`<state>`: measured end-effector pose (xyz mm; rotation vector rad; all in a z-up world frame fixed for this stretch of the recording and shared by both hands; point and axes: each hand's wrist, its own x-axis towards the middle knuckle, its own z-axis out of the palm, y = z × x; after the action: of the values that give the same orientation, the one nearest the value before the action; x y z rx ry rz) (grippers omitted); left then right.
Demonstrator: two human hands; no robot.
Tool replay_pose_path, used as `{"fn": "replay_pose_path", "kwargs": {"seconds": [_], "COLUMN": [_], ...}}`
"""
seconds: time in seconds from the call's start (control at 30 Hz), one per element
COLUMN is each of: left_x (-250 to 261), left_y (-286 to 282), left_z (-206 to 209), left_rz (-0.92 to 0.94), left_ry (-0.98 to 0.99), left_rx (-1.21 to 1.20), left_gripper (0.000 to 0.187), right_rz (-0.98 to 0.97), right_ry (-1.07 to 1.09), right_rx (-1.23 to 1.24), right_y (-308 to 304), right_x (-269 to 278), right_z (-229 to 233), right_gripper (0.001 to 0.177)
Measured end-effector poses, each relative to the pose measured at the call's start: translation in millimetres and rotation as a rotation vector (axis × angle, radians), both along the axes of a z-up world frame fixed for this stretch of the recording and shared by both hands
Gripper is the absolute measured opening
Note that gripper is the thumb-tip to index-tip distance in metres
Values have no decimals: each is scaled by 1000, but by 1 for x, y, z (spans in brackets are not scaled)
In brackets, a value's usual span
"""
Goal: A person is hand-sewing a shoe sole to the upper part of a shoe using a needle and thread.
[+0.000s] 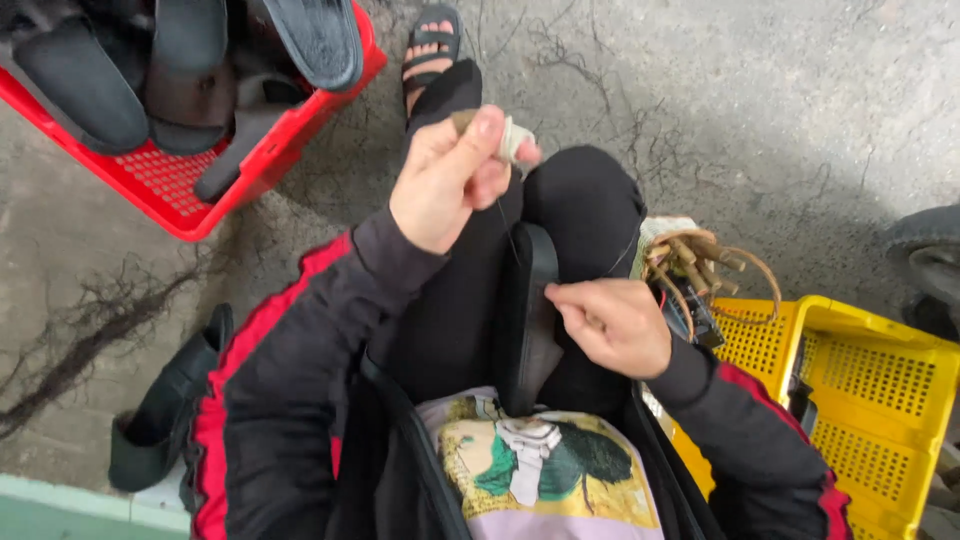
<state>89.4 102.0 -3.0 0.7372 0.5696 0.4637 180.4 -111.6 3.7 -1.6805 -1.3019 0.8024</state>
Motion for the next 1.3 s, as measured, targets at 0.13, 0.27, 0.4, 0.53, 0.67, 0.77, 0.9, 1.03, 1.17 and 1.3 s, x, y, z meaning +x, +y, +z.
{"fn": "replay_pose_path", "kwargs": {"seconds": [0.13,0.27,0.4,0.53,0.67,0.77,0.9,1.03,1.17,1.3], "left_x": [-34,-60,-80,-81,-75,-73,-73,-87,-90,-81], "left_y": [31,26,-55,-71,-72,-75,-65,-78,-81,-90], "left_z": [-1,32,-4,-15,-27,-36,-25,-7,12,-19], "left_rz": [-117,-162,-193,-295,-265,-239,-191,-142,-248,-212], "left_ry": [136,514,236,331,272,243,272,360,28,501], "left_rx": [30,1293,1329,1432,1439,1401,1440,1357,146,708], "left_gripper": [34,10,32,45,45,46,45,32,16,13], "right_rz": [71,319,342,394,563,610,506,438,328,213], "right_ry": [-145,-729,-814,-886,-970,-957,-811,-731,-611,-585], "right_rx": [-51,-100,-80,-98,-24,34,48,-51,-39,95], "right_y": [5,-2,5,11,17,9,9,14,7,8], "right_x": [10,18,21,25,30,21,19,17,14,12], "right_z": [28,32,34,42,45,12,-6,23,11,12], "right_gripper": [16,36,40,33,38,38,26,23,33,33]}}
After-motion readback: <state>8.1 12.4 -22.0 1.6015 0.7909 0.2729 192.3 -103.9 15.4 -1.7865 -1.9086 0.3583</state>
